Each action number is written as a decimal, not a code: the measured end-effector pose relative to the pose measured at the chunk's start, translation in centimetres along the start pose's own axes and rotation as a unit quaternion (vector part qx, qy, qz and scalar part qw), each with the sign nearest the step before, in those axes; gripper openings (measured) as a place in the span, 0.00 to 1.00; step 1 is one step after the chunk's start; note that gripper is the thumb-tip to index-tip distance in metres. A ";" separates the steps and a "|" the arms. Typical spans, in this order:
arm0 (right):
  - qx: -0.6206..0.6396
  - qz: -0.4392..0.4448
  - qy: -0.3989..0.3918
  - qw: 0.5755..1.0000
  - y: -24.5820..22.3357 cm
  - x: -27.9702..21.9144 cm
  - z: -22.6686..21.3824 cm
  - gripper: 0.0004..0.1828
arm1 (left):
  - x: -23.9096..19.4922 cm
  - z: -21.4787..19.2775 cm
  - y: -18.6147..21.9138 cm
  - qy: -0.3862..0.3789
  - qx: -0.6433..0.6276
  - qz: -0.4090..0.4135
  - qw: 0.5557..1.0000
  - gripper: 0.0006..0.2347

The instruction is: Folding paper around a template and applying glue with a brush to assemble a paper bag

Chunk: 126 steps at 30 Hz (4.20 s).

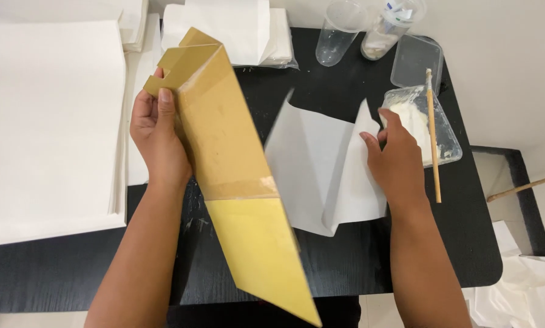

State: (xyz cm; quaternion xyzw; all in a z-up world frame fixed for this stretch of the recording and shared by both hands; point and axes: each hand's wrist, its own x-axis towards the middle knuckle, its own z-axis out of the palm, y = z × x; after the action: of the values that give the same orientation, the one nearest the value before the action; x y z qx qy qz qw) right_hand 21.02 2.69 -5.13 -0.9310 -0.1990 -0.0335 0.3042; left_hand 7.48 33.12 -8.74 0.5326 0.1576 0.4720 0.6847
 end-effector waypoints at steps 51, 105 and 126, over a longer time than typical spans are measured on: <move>-0.068 -0.323 -0.245 0.912 2.5 3.0 8.6 0.32 | 2.2 2.2 5.1 -0.180 -0.195 -0.081 0.961 0.10; 0.557 0.116 -0.084 0.818 1.6 4.0 7.2 0.20 | 1.8 0.6 -2.7 -0.361 0.708 -0.033 0.606 0.39; 0.057 -0.207 -0.080 0.973 3.7 1.9 6.8 0.45 | 2.9 -0.9 -3.1 -0.383 0.668 0.003 0.638 0.35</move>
State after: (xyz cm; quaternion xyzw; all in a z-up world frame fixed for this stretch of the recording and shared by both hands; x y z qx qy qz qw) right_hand 23.76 4.59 -12.35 -0.8504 -0.4126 -0.0096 0.3263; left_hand 9.76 36.10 -10.97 0.9785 0.1520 -0.0062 0.1394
